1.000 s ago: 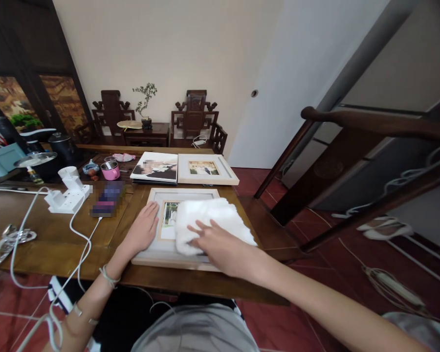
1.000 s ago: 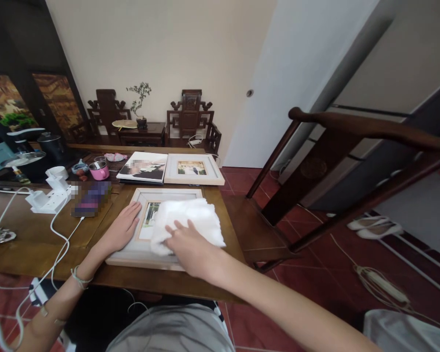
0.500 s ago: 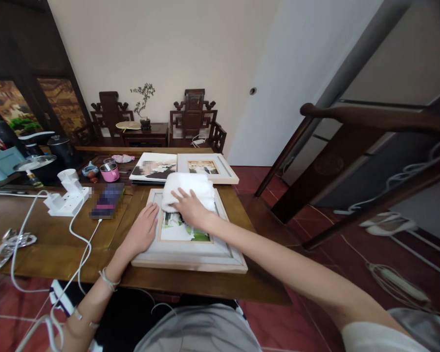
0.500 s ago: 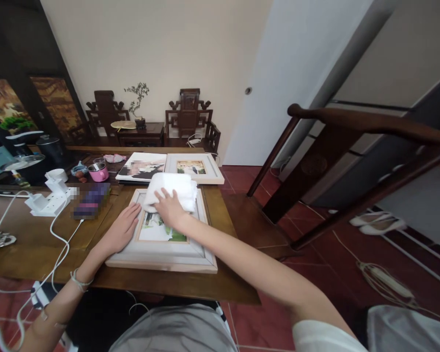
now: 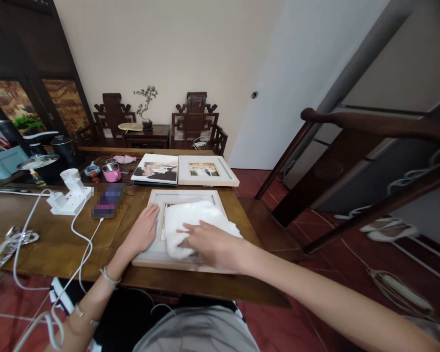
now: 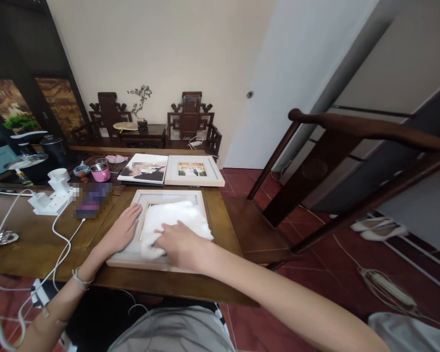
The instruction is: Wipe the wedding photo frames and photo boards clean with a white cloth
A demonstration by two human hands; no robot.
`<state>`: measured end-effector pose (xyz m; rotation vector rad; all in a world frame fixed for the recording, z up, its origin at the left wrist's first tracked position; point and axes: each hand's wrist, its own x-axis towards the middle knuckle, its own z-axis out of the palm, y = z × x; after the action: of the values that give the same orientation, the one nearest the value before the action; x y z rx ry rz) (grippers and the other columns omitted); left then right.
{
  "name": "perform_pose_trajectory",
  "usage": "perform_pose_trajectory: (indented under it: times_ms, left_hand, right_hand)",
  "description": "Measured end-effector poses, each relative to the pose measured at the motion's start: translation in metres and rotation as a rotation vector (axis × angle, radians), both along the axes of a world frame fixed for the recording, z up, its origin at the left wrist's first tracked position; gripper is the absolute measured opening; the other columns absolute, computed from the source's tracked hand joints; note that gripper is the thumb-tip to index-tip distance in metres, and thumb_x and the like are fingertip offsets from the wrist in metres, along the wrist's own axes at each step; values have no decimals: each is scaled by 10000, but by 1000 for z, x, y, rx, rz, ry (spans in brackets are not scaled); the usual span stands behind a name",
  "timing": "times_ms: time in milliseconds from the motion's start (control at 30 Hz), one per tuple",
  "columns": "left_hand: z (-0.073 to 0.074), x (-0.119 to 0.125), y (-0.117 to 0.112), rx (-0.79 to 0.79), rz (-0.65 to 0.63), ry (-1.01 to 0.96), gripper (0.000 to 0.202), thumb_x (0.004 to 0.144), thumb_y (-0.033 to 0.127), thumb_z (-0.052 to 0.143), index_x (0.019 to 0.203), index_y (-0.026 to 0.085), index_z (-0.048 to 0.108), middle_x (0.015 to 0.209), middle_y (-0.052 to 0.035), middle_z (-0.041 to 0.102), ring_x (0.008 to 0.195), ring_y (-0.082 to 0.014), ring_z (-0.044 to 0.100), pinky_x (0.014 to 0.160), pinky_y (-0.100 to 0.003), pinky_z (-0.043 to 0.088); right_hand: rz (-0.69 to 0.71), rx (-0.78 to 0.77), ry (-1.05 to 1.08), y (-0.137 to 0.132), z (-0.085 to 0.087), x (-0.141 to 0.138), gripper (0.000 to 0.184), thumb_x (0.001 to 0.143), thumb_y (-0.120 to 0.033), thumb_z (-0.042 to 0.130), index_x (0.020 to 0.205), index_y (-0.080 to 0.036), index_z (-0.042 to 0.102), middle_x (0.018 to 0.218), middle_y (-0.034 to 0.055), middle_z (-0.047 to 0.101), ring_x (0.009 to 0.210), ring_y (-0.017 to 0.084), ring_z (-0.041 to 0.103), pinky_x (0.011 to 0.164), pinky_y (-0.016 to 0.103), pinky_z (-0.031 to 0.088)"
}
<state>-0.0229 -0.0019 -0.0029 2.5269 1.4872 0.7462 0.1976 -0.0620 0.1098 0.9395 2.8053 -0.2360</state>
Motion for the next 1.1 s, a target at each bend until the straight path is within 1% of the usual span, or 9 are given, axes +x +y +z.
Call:
perform_pose_trajectory:
  times_ms: [133, 233, 367, 500, 600, 733, 900, 1000, 1100]
  left_hand:
    - [5, 0, 0, 11, -103, 4, 445, 943, 245, 303, 1337, 136, 479, 1415, -131, 473, 1384, -239, 321, 1152, -478, 266]
    - [4, -1, 1, -2, -83, 8, 455, 940, 223, 292, 1339, 97, 470, 1418, -151, 462, 1386, -245, 316, 1152, -468, 271]
    - [-4, -2, 3, 9, -5, 7, 465, 927, 181, 285, 1340, 60, 460, 1423, -165, 453, 1383, -255, 325, 1143, -469, 288]
    - [-9, -1, 4, 39, 4, 26, 468, 924, 171, 285, 1335, 42, 464, 1419, -174, 456, 1378, -260, 333, 1144, -464, 291]
    - [-7, -1, 4, 41, 8, 36, 469, 920, 167, 287, 1331, 34, 468, 1410, -185, 464, 1373, -268, 342, 1139, -475, 298]
    - [-4, -1, 4, 33, 0, 29, 470, 919, 167, 284, 1331, 28, 465, 1411, -192, 459, 1375, -269, 338, 1141, -477, 296]
    - [-5, -2, 5, 45, -56, 19, 461, 916, 175, 310, 1342, 83, 461, 1414, -165, 463, 1384, -259, 322, 1137, -497, 298]
    - [-5, -1, 5, 40, -14, 32, 466, 921, 172, 298, 1342, 48, 453, 1418, -188, 451, 1378, -275, 331, 1135, -500, 297]
    - [-5, -1, 5, 27, -6, 41, 463, 921, 171, 304, 1340, 48, 458, 1417, -184, 454, 1376, -273, 335, 1137, -487, 299]
  right_hand:
    - [94, 92, -17, 15, -17, -17, 503, 744, -56, 545, 1232, -172, 586, 1418, 132, 462, 1308, 317, 384, 971, 496, 391]
    - [66, 98, -31, 13, -21, -17, 444, 748, -85, 576, 1183, -163, 620, 1418, 141, 461, 1319, 324, 372, 998, 513, 365]
    - [-28, 38, -48, 2, -7, 9, 296, 764, -59, 559, 1012, -162, 683, 1303, 130, 576, 1285, 314, 429, 979, 490, 380]
    - [-115, 47, -107, -5, 7, 26, 314, 729, 36, 504, 889, -152, 698, 1150, 138, 660, 1208, 307, 512, 900, 442, 427]
    - [-100, 63, -121, -5, 4, 18, 271, 738, -1, 540, 902, -149, 696, 1171, 144, 646, 1194, 310, 519, 895, 419, 434]
    - [-5, 99, -86, 0, -14, -7, 319, 716, -121, 635, 1029, -164, 682, 1325, 148, 549, 1250, 317, 458, 956, 462, 415]
    - [-20, 257, -18, 29, -38, -23, 397, 769, -76, 541, 1135, -181, 654, 1430, 119, 453, 1325, 282, 380, 1018, 492, 364]
    - [-89, 313, -27, 63, -42, -23, 452, 782, -15, 502, 1193, -161, 623, 1460, 140, 402, 1356, 308, 327, 1044, 544, 304]
    - [-70, 318, -26, 86, -40, -21, 472, 781, 17, 484, 1196, -162, 622, 1460, 129, 407, 1374, 301, 292, 1057, 533, 280]
